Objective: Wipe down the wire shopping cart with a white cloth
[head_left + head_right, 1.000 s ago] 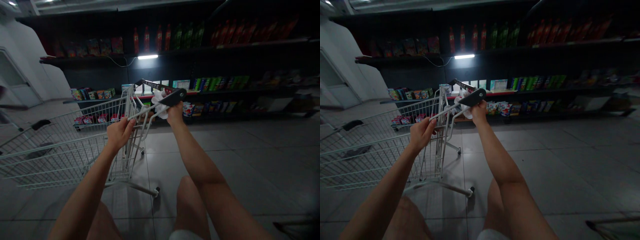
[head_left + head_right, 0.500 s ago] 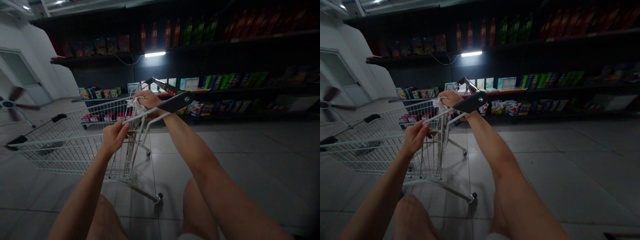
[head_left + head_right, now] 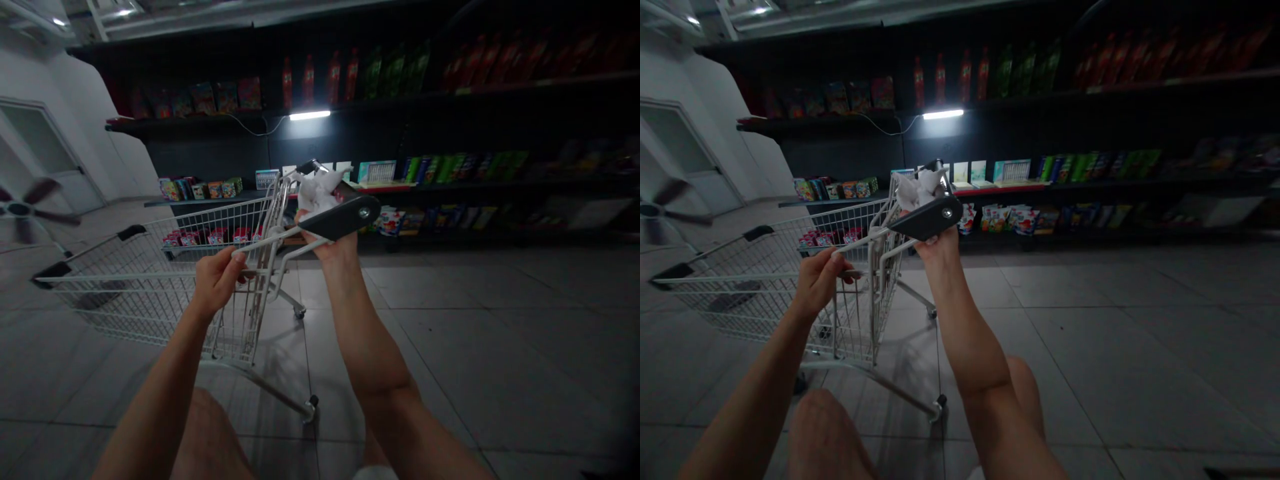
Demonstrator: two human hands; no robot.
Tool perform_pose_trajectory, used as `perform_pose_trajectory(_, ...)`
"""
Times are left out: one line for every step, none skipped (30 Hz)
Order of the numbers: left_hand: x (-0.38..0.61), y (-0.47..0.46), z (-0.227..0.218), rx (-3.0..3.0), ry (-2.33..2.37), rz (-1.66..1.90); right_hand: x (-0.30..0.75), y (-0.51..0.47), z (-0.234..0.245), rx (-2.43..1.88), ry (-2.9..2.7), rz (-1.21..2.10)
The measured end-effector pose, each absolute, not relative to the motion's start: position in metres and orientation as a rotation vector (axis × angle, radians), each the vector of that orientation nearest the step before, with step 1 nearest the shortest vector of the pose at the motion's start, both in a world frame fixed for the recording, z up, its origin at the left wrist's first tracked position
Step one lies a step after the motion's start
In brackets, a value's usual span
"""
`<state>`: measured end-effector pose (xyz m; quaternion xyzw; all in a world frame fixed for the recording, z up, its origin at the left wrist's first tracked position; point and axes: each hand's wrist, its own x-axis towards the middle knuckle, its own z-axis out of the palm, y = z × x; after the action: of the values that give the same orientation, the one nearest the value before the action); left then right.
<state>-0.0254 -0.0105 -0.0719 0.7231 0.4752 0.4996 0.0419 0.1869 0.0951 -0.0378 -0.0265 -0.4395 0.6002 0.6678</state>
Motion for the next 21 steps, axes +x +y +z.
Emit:
perform_pose_trajectory(-0.026,-0.01,-0.072,2.198,1.424,1.531,0.19,0.091,-0.035,-0.023,-0.918,1.385)
perform_pose_trajectory(-0.026,-0.01,-0.071,2.188,1.397,1.534,0.192,0.086,-0.03,0.005,-0.858,1.41)
perform_pose_trajectory(-0.026,-0.01,-0.071,2.179,1.383,1.54,0.193,0.08,-0.024,0.031,-0.798,1.429)
perform_pose_trajectory(-0.026,-0.009,-0.071,2.173,1.384,1.546,0.192,0.074,-0.017,0.06,-0.735,1.446)
perform_pose_trajectory(-0.026,-0.008,-0.071,2.174,1.389,1.545,0.191,0.067,-0.011,0.097,-0.668,1.465)
perform_pose_trajectory(-0.026,-0.008,-0.071,2.18,1.395,1.538,0.189,0.059,-0.006,0.144,-0.601,1.49)
perform_pose_trajectory(-0.025,-0.007,-0.071,2.187,1.402,1.533,0.186,0.05,-0.003,0.189,-0.552,1.522)
perform_pose_trajectory(-0.025,-0.007,-0.071,2.193,1.406,1.531,0.185,0.042,-0.002,0.222,-0.533,1.553)
perform_pose_trajectory(-0.026,-0.008,-0.072,2.196,1.407,1.533,0.183,0.034,-0.003,0.232,-0.544,1.575)
perform_pose_trajectory(-0.026,-0.009,-0.072,2.196,1.402,1.539,0.182,0.026,-0.006,0.211,-0.584,1.578)
perform_pose_trajectory(-0.028,-0.01,-0.072,2.191,1.389,1.552,0.182,0.02,-0.01,0.155,-0.646,1.559)
perform_pose_trajectory(-0.029,-0.012,-0.072,2.184,1.372,1.567,0.182,0.016,-0.016,0.073,-0.717,1.519)
perform_pose_trajectory(-0.032,-0.015,-0.072,2.175,1.351,1.582,0.182,0.012,-0.023,-0.025,-0.784,1.46)
perform_pose_trajectory(-0.035,-0.017,-0.072,2.166,1.333,1.595,0.181,0.01,-0.031,-0.134,-0.834,1.374)
perform_pose_trajectory(-0.038,-0.019,-0.072,2.158,1.314,1.605,0.18,0.008,-0.039,-0.242,-0.865,1.276)
perform_pose_trajectory(-0.041,-0.021,-0.073,2.153,1.295,1.608,0.177,0.007,-0.048,-0.334,-0.872,1.181)
perform_pose_trajectory(-0.044,-0.022,-0.073,2.152,1.274,1.61,0.172,0.006,-0.057,-0.411,-0.863,1.074)
perform_pose_trajectory(-0.046,-0.023,-0.073,2.152,1.249,1.616,0.164,0.005,-0.067,-0.475,-0.86,0.954)
perform_pose_trajectory(-0.048,-0.023,-0.074,2.149,1.229,1.631,0.155,0.003,-0.079,-0.521,-0.89,0.833)
perform_pose_trajectory(-0.05,-0.023,-0.075,2.14,1.217,1.651,0.143,0.002,-0.091,-0.547,-0.951,0.72)
perform_pose_trajectory(-0.05,-0.023,-0.076,2.124,1.22,1.676,0.129,0.001,-0.106,-0.559,-1.038,0.621)
